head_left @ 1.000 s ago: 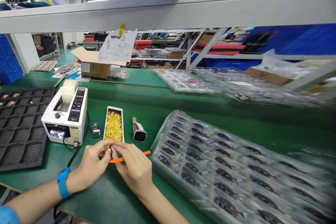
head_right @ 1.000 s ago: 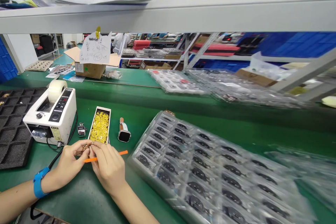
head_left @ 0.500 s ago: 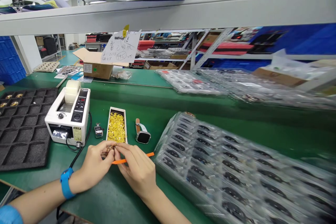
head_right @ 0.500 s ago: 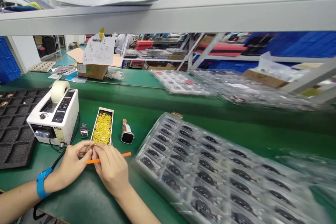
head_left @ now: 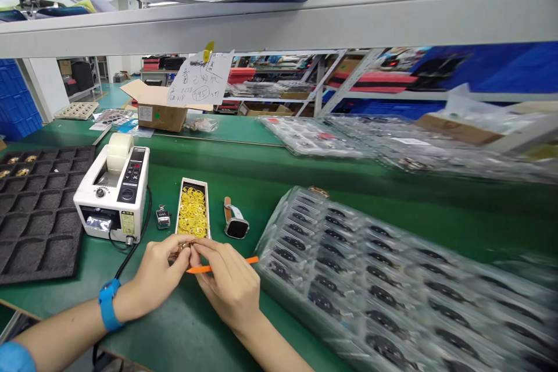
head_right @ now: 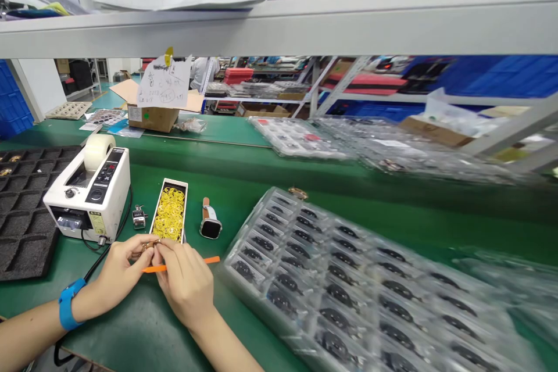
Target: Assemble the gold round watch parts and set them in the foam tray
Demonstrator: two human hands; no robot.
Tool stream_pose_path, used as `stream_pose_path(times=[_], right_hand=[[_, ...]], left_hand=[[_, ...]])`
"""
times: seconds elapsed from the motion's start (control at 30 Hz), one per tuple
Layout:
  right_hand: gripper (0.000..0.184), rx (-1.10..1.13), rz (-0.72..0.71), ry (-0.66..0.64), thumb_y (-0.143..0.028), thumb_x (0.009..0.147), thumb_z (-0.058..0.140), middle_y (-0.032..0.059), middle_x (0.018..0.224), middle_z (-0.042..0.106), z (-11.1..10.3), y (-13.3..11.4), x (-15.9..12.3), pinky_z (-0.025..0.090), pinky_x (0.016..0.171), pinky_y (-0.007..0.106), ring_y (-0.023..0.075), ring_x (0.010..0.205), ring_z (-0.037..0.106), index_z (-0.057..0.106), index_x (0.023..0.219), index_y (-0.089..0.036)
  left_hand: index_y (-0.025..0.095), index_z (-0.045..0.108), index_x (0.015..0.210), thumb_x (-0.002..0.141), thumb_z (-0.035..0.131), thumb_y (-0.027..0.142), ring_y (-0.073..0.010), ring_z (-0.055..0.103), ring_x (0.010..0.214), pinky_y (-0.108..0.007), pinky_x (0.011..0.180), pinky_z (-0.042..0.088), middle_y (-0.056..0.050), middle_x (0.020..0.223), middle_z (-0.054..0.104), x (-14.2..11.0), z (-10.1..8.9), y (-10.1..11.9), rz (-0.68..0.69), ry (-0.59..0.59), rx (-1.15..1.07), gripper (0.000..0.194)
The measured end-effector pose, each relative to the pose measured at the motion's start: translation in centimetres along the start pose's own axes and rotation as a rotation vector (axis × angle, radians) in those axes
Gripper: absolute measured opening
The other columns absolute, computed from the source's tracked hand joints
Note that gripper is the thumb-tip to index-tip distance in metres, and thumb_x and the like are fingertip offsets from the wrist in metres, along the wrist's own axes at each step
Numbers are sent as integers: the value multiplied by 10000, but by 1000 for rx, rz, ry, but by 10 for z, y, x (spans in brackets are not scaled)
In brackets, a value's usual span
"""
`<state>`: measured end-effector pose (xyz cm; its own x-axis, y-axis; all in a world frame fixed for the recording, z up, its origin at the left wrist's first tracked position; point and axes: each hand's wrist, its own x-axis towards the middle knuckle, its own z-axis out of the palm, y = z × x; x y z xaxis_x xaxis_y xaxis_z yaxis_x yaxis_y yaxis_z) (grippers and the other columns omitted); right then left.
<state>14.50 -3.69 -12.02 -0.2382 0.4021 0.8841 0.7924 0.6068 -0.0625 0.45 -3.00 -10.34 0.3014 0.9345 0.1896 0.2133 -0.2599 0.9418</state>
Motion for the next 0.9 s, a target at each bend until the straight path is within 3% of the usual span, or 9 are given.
stream_pose_path(times=[0.3,0.73,0.9], right_hand=[[104,19,4,6,-64,837,566,101,767,699,1,2,0,489,602,279,173,649,622,557,892,-152],[170,106,6,-2,-28,828,547,103,785,694,2,-3,1,507,583,273,171,668,630,526,930,-162],[163,351,159,-96,-144,854,533,82,849,690,-7,-1,4,491,532,251,153,641,610,541,1014,-177]], left_hand=[[163,568,815,841,524,238,-150,634,665,-236,632,475,-22,713,673,3,-1,1,-71,-17,-105,91],[153,572,664,669,634,212,-98,532,548,-215,552,426,35,584,574,10,-3,0,-176,91,-276,86],[152,553,632,611,649,224,-107,571,550,-229,570,455,21,565,600,16,-6,4,-256,92,-390,122]])
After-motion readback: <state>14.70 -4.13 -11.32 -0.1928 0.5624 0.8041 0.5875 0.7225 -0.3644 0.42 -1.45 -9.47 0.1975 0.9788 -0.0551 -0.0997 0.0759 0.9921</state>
